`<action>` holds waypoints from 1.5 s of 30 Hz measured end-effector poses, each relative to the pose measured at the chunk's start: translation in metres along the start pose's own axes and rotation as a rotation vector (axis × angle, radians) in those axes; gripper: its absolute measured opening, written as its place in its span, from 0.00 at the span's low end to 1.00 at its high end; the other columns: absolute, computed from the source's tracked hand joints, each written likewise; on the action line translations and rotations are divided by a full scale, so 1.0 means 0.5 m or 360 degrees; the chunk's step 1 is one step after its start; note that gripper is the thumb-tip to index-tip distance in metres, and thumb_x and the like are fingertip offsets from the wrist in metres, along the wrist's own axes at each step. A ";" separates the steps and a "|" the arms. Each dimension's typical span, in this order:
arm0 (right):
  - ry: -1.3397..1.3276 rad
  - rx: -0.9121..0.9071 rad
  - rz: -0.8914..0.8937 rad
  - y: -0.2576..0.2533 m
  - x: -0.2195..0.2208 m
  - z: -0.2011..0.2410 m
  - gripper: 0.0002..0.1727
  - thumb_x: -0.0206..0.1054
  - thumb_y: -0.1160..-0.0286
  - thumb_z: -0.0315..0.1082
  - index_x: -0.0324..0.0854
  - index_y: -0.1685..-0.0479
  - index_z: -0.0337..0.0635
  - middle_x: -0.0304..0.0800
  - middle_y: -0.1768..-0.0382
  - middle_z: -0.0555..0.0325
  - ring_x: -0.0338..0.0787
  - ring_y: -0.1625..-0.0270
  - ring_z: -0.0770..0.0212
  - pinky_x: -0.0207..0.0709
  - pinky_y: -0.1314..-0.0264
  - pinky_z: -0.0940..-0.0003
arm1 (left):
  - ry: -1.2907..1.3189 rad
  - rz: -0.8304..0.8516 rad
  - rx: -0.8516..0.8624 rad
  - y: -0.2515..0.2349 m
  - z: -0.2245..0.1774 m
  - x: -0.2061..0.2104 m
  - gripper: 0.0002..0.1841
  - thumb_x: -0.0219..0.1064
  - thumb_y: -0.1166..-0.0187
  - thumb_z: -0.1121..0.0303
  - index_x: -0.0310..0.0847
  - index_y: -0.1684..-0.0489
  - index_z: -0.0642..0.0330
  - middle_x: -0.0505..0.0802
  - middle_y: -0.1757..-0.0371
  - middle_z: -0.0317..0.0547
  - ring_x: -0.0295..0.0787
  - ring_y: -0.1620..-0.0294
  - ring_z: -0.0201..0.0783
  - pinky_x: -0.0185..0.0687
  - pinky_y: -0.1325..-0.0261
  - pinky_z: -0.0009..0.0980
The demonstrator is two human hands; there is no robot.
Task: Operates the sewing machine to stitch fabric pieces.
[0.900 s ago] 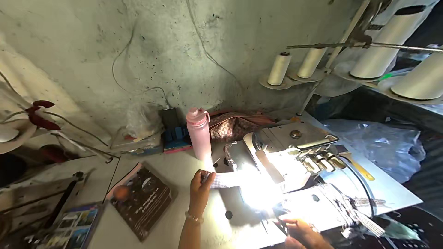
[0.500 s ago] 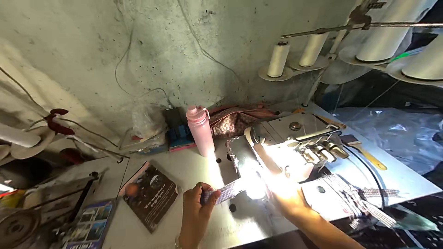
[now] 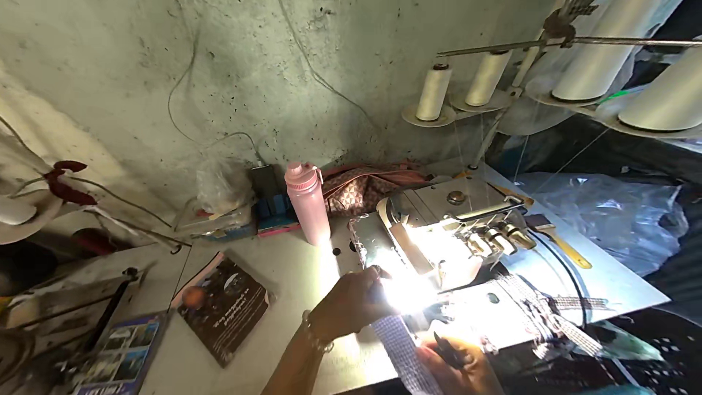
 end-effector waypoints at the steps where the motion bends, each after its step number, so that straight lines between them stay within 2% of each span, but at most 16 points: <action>1: -0.0027 0.0064 -0.0059 0.006 -0.012 -0.018 0.06 0.71 0.26 0.31 0.87 0.66 0.38 0.86 0.72 0.72 0.80 0.70 0.87 0.77 0.65 0.88 | 0.0102 0.0049 -0.0053 -0.019 0.017 0.017 0.22 0.77 0.30 0.65 0.82 0.42 0.69 0.91 0.57 0.49 0.87 0.57 0.34 0.82 0.49 0.33; 3: -0.0106 0.0263 -0.0190 0.012 -0.028 -0.053 0.05 0.67 0.24 0.27 0.85 0.58 0.34 0.85 0.74 0.75 0.78 0.76 0.86 0.76 0.71 0.86 | 0.0161 -0.0015 -0.0158 -0.051 0.053 0.049 0.21 0.78 0.36 0.70 0.81 0.49 0.74 0.89 0.56 0.54 0.87 0.55 0.38 0.82 0.47 0.35; 5: -0.0156 0.0498 -0.0319 0.015 -0.040 -0.083 0.06 0.63 0.24 0.26 0.80 0.54 0.35 0.81 0.81 0.75 0.75 0.84 0.83 0.75 0.80 0.84 | -0.0053 -0.0165 -0.0309 -0.059 0.071 0.066 0.28 0.79 0.41 0.75 0.79 0.42 0.81 0.89 0.46 0.69 0.86 0.41 0.54 0.77 0.32 0.46; 7: -0.0193 0.0580 -0.0369 0.013 -0.049 -0.105 0.06 0.63 0.25 0.26 0.77 0.53 0.39 0.79 0.84 0.75 0.74 0.89 0.82 0.73 0.85 0.84 | -0.0421 -0.0364 -0.0326 -0.063 0.073 0.079 0.33 0.81 0.41 0.70 0.77 0.36 0.83 0.87 0.37 0.72 0.81 0.29 0.60 0.65 0.19 0.48; 9: -0.0140 0.0585 -0.0379 0.013 -0.055 -0.113 0.11 0.69 0.31 0.26 0.76 0.53 0.36 0.79 0.80 0.71 0.74 0.88 0.81 0.73 0.84 0.83 | -0.0852 -0.0825 -0.0033 -0.057 0.049 0.081 0.32 0.82 0.48 0.62 0.85 0.46 0.79 0.92 0.43 0.67 0.88 0.37 0.61 0.72 0.29 0.56; 10: -0.0078 0.0568 -0.0364 0.016 -0.056 -0.113 0.14 0.71 0.33 0.26 0.76 0.51 0.32 0.80 0.76 0.68 0.75 0.85 0.81 0.74 0.83 0.84 | -0.0969 -0.0992 0.0049 -0.046 0.037 0.081 0.32 0.83 0.51 0.64 0.86 0.48 0.81 0.92 0.43 0.69 0.88 0.39 0.65 0.74 0.34 0.60; 12: 0.0015 0.0544 -0.0312 0.024 -0.057 -0.107 0.16 0.72 0.34 0.25 0.77 0.50 0.29 0.83 0.70 0.67 0.77 0.78 0.84 0.75 0.76 0.86 | -0.1203 -0.1179 0.0115 -0.021 0.026 0.090 0.24 0.82 0.54 0.65 0.91 0.60 0.75 0.94 0.50 0.64 0.91 0.46 0.62 0.79 0.42 0.58; 15: 0.0031 0.0502 -0.0252 0.049 -0.063 -0.084 0.09 0.70 0.34 0.22 0.84 0.56 0.30 0.91 0.66 0.70 0.85 0.68 0.87 0.80 0.62 0.87 | -0.1308 -0.1098 0.0201 0.006 0.035 0.129 0.11 0.74 0.42 0.58 0.90 0.83 0.55 0.94 0.69 0.46 0.92 0.54 0.52 0.74 0.42 0.57; 19: -0.0081 0.0436 -0.0108 0.079 -0.070 -0.086 0.08 0.68 0.28 0.23 0.87 0.55 0.30 0.95 0.61 0.69 0.89 0.60 0.85 0.84 0.53 0.83 | -0.1198 -0.1024 0.0339 0.021 0.022 0.165 0.12 0.67 0.25 0.54 0.95 0.76 0.40 0.93 0.72 0.32 0.87 0.55 0.43 0.64 0.36 0.52; 24: -0.0114 0.0393 -0.0134 0.068 -0.087 -0.086 0.08 0.68 0.28 0.22 0.87 0.53 0.31 0.96 0.59 0.70 0.90 0.58 0.85 0.84 0.51 0.82 | -0.1215 -0.1106 0.0317 -0.005 0.017 0.154 0.12 0.69 0.27 0.52 0.93 0.76 0.42 0.94 0.69 0.32 0.88 0.54 0.41 0.65 0.37 0.51; 28: -0.0170 0.0407 -0.0188 0.047 -0.094 -0.090 0.09 0.68 0.30 0.21 0.87 0.53 0.37 0.94 0.63 0.77 0.85 0.70 0.88 0.81 0.67 0.85 | -0.1254 -0.1187 0.0215 -0.028 0.022 0.137 0.10 0.72 0.38 0.57 0.93 0.79 0.51 0.93 0.72 0.40 0.91 0.56 0.47 0.68 0.37 0.54; 31: -0.0171 0.0401 -0.0224 0.046 -0.095 -0.091 0.10 0.67 0.31 0.20 0.85 0.52 0.36 0.95 0.61 0.77 0.86 0.69 0.88 0.81 0.66 0.86 | -0.1258 -0.1238 0.0167 -0.031 0.021 0.132 0.11 0.73 0.39 0.57 0.93 0.80 0.54 0.95 0.70 0.44 0.92 0.54 0.50 0.68 0.36 0.55; 35: -0.0130 0.0397 -0.0260 0.051 -0.098 -0.093 0.10 0.67 0.32 0.19 0.85 0.54 0.36 0.94 0.61 0.77 0.89 0.60 0.87 0.84 0.52 0.84 | -0.1347 -0.1256 0.0157 -0.016 0.018 0.129 0.13 0.72 0.40 0.53 0.91 0.84 0.51 0.94 0.72 0.41 0.91 0.54 0.48 0.67 0.35 0.55; 38: -0.0115 0.0373 -0.0360 0.043 -0.100 -0.091 0.11 0.67 0.35 0.19 0.85 0.54 0.34 0.94 0.61 0.76 0.90 0.57 0.87 0.84 0.48 0.85 | -0.1400 -0.1233 0.0014 -0.013 0.027 0.114 0.14 0.71 0.42 0.54 0.94 0.75 0.56 0.97 0.61 0.45 0.92 0.44 0.50 0.65 0.33 0.59; 41: 0.0078 0.0323 -0.0429 0.020 -0.102 -0.099 0.11 0.70 0.35 0.25 0.84 0.54 0.30 0.91 0.64 0.70 0.86 0.64 0.87 0.81 0.60 0.88 | -0.1398 -0.1153 -0.0185 -0.036 0.037 0.085 0.20 0.74 0.45 0.61 0.94 0.55 0.62 0.96 0.43 0.49 0.88 0.34 0.52 0.62 0.29 0.64; 45: 0.0255 0.0356 -0.0505 -0.018 -0.108 -0.118 0.11 0.72 0.36 0.33 0.86 0.58 0.35 0.86 0.72 0.68 0.78 0.76 0.85 0.74 0.74 0.89 | -0.1328 -0.1020 -0.0325 -0.075 0.055 0.046 0.22 0.71 0.34 0.74 0.89 0.38 0.61 0.92 0.32 0.46 0.81 0.23 0.54 0.53 0.23 0.67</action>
Point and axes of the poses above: each hand's wrist, its own y-axis away from the middle knuckle, its own x-axis out of the palm, z = x × y, the point moved 9 cm from there along -y, towards the middle knuckle
